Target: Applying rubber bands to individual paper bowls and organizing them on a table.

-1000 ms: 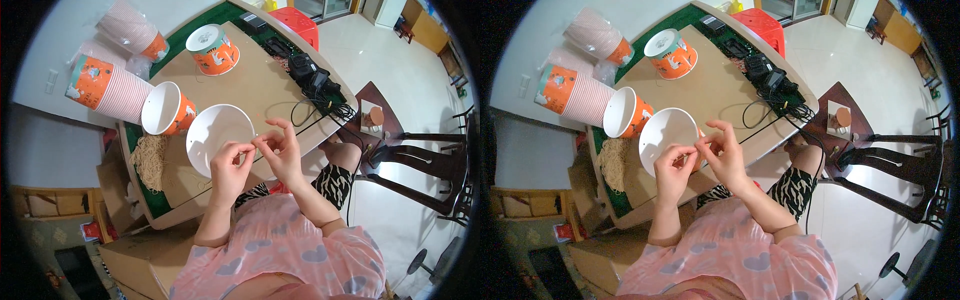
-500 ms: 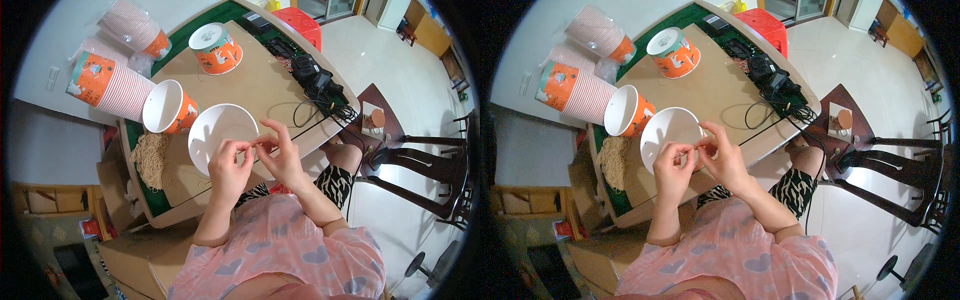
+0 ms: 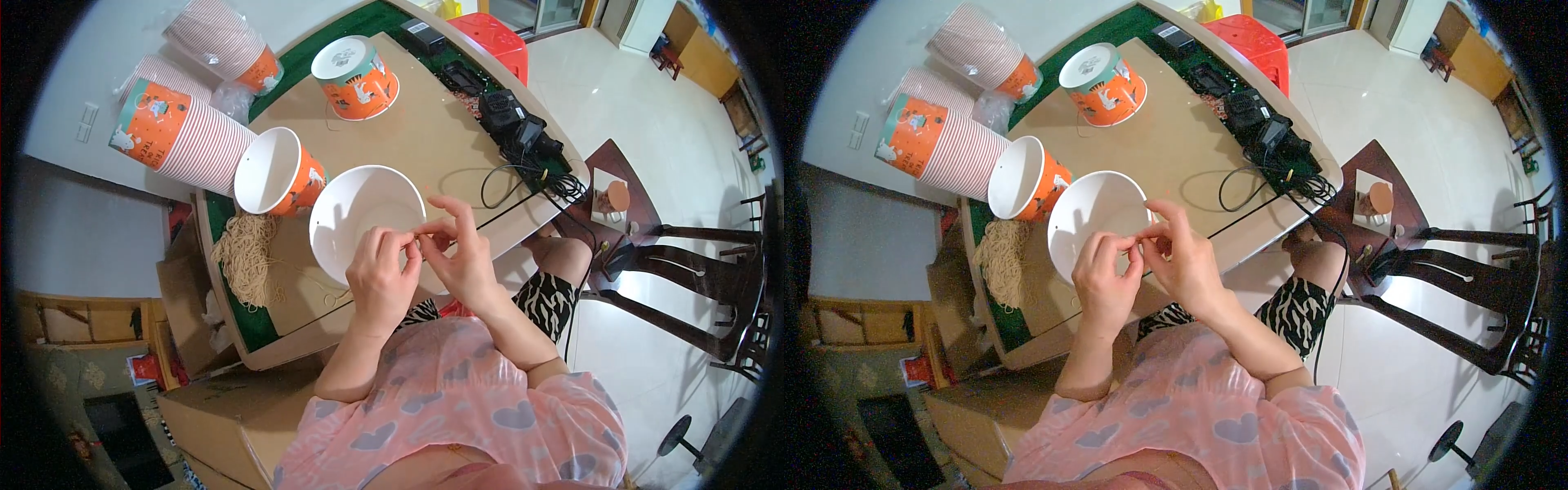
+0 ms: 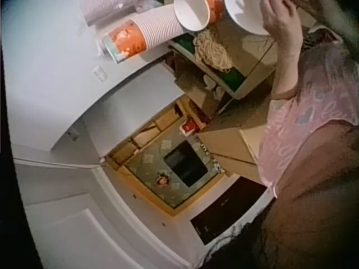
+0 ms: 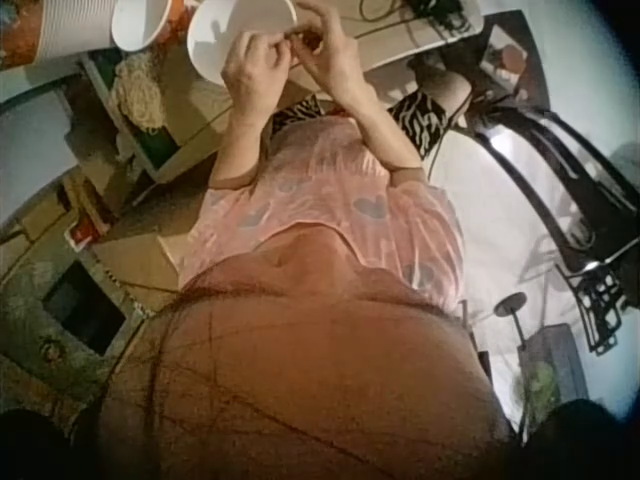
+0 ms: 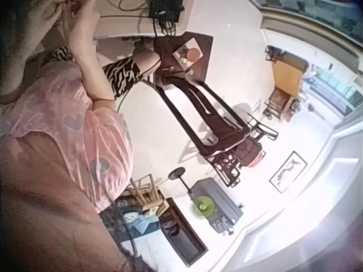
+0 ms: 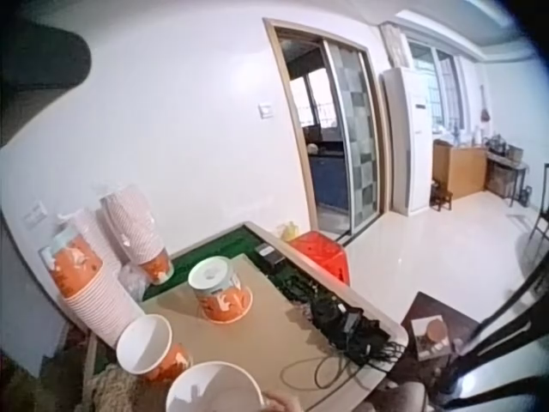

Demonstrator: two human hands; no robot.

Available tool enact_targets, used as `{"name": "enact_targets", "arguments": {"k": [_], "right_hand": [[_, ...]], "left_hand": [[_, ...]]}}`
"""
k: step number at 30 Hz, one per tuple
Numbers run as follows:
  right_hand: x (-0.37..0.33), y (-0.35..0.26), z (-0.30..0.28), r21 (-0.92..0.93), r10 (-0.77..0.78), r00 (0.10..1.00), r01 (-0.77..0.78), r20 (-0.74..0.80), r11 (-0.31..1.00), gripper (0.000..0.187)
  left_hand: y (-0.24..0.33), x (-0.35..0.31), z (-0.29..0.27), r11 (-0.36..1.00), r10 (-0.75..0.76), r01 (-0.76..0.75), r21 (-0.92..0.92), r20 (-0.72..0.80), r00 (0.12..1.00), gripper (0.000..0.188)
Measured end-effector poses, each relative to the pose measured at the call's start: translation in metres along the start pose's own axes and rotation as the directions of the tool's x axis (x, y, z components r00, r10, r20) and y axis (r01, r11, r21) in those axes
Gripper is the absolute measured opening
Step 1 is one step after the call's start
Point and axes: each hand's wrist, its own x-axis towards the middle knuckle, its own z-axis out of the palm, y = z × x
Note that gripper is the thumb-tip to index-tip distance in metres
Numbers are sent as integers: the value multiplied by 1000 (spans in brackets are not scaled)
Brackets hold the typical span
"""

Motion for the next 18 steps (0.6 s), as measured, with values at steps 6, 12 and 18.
{"name": "enact_targets", "arguments": {"k": [6,12,18], "right_hand": [[-6,2,-2,-57,-2,1000,2,-1,998,45],[-15,14,-5,-67,-65,990,57,-123,996,22],[-18,4,-1,27,-24,995,27,-98,999,11]], "left_hand": [[-8,6,-9,868,-361,426,-255,265,894,11],[-24,11,-14,612,-329,625,-484,563,758,9],[-29,12,-16,388,-352,764,-515,683,640,8]]}}
